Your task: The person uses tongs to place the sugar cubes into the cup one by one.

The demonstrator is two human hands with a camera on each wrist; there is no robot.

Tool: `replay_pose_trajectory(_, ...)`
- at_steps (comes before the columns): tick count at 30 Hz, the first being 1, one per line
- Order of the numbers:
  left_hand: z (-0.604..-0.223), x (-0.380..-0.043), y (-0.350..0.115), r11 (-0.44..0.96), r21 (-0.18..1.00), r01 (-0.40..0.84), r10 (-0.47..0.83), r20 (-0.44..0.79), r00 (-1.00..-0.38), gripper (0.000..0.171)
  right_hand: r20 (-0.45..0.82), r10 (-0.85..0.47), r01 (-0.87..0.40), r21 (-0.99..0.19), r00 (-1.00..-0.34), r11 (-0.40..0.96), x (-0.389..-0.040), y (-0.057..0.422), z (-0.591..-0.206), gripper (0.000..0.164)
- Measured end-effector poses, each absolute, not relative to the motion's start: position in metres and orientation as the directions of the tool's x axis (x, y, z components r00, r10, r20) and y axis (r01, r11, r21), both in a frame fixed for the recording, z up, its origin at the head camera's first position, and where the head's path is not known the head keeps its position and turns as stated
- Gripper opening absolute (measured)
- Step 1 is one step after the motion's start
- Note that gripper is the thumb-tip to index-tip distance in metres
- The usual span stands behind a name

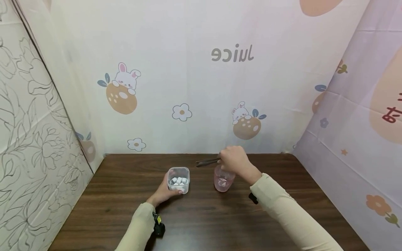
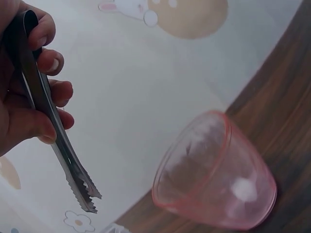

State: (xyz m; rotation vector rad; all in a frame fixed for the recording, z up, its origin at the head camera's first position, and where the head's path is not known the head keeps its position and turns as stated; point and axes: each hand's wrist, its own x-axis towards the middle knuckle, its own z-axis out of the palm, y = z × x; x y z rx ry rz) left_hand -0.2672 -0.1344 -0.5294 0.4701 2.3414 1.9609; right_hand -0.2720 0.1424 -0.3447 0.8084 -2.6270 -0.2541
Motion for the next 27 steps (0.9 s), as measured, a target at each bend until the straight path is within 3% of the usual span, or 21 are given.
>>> replay_pose_trajectory(10,-0.525,-0.262,-0.135,0.109,0.974,0.199,0.277,0.162,-0.947,0.097,0.282,-0.585,-0.541,0.223,-0.761,0.811,-0.273,0.112,-0.363,0.009)
replay_pose_trajectory(19,-0.525,-0.263,-0.134,0.142,0.966,0.215,0.268,0.172,-0.948,0.098,0.296,-0.625,-0.571,0.256,-0.722,0.780,-0.282,0.088,-0.380,0.005)
replay_pose_trajectory(27,-0.519,-0.261,-0.134,0.129,0.971,0.202,0.280,0.160,-0.947,0.096,0.270,-0.651,-0.589,0.280,-0.709,0.758,-0.286,0.072,-0.394,0.024)
